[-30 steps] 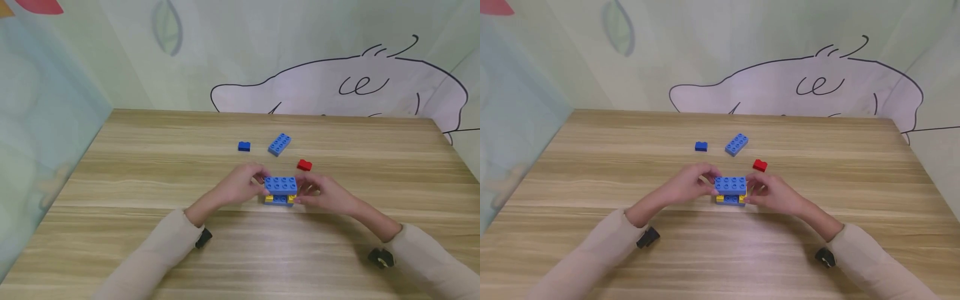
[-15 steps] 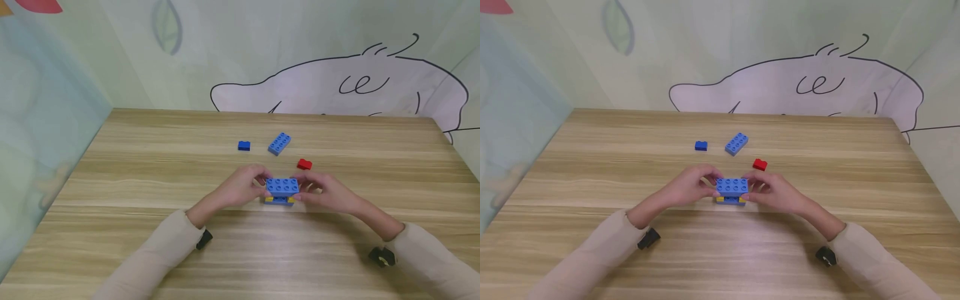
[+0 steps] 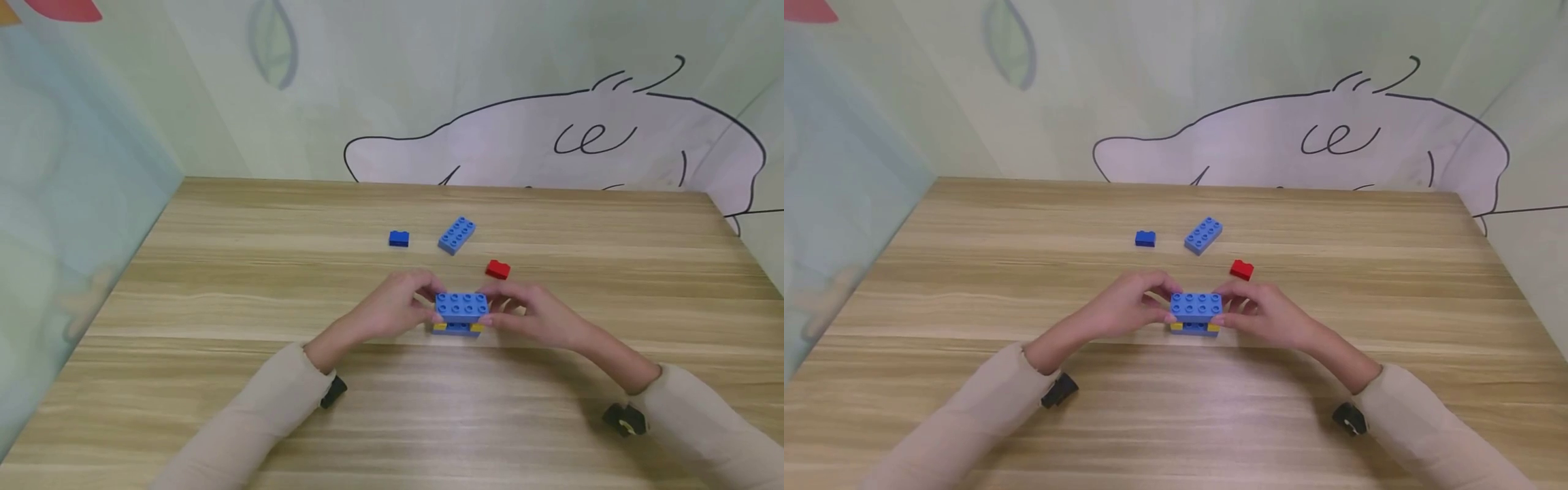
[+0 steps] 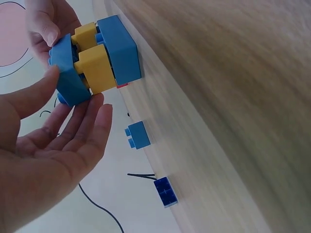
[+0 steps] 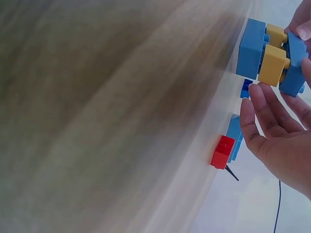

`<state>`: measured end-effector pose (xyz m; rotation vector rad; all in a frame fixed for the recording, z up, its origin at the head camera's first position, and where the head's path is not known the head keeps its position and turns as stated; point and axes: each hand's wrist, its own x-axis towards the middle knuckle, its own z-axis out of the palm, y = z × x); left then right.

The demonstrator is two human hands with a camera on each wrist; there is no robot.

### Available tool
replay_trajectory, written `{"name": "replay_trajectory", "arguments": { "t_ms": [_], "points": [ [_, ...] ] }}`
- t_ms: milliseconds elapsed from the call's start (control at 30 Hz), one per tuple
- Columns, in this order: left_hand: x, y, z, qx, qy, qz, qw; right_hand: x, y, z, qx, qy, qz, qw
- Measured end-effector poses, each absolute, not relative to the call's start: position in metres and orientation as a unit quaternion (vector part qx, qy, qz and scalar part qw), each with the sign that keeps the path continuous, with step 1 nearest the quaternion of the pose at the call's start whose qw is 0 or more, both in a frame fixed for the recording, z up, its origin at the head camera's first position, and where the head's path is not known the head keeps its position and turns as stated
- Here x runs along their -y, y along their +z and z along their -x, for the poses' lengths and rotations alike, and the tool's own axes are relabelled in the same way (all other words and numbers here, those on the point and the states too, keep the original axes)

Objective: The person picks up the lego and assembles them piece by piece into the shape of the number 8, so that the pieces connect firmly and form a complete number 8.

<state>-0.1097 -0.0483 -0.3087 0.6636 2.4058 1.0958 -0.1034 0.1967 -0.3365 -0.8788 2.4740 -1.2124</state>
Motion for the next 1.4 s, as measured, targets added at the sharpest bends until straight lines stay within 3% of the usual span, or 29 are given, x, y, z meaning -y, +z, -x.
{"name": "replay_trajectory", "arguments": {
  "t_ms": [1400],
  "points": [
    [0.0485,-0.3088,0.1086,-0.864,0.383,-0.257,0.201,-0.1925,-0.3334,0.0956,-0.882,-0.361,0.286,0.101]
  ]
}}
